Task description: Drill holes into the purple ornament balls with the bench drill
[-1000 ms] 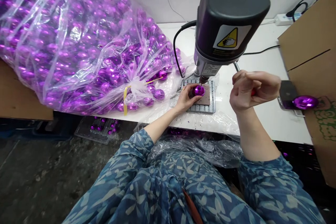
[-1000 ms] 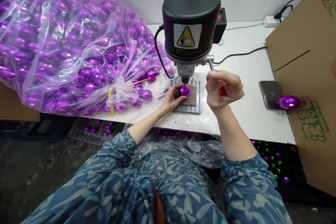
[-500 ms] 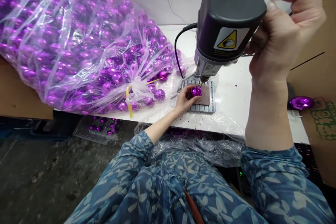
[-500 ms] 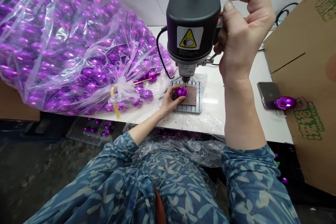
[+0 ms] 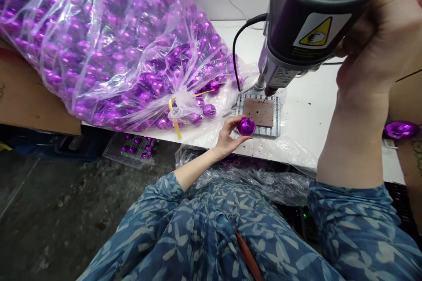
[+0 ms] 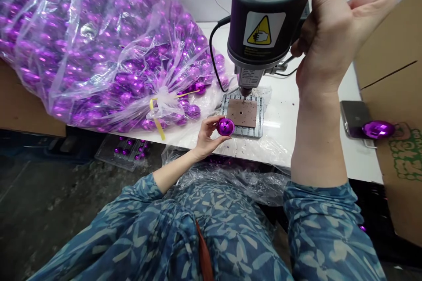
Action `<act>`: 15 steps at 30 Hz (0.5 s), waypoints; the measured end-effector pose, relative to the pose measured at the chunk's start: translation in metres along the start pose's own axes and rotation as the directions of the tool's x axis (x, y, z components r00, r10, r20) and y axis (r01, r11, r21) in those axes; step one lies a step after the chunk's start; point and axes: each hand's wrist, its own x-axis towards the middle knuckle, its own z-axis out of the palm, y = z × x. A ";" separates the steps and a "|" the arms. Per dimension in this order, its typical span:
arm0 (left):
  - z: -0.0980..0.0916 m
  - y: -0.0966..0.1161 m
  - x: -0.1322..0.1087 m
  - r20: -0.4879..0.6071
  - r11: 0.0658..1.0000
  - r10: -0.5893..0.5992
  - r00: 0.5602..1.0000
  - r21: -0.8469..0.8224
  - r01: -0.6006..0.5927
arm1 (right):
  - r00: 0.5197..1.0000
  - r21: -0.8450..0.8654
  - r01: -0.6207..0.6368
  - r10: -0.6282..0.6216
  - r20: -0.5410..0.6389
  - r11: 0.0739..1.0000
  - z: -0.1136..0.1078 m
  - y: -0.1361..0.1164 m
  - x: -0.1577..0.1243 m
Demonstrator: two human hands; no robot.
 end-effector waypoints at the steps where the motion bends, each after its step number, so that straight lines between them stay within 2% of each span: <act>1: -0.002 0.003 0.002 0.002 1.000 0.002 1.000 -0.001 -0.002 | 1.000 0.007 -0.006 0.006 0.005 1.000 0.000 0.000 0.000; 6: -0.013 0.020 -0.001 0.104 0.996 0.021 0.994 0.087 -0.030 | 1.000 0.078 0.012 -0.013 0.020 0.997 0.002 0.002 0.001; 8: -0.018 0.026 -0.014 0.175 0.996 0.016 0.984 0.085 -0.031 | 0.999 0.112 0.032 -0.035 0.027 0.993 0.002 0.004 0.002; 11: -0.028 0.032 -0.047 0.317 0.997 0.005 0.948 0.071 -0.029 | 0.999 0.139 0.022 -0.027 0.029 0.990 0.003 0.006 0.002; 13: -0.038 0.034 -0.073 0.480 0.991 -0.006 0.877 0.120 -0.059 | 1.000 0.144 0.011 -0.015 0.023 0.990 0.004 0.005 0.002; 15: -0.051 0.032 -0.097 0.662 0.966 -0.064 0.747 0.229 -0.120 | 1.000 0.148 0.012 -0.015 0.020 0.989 0.005 0.005 0.002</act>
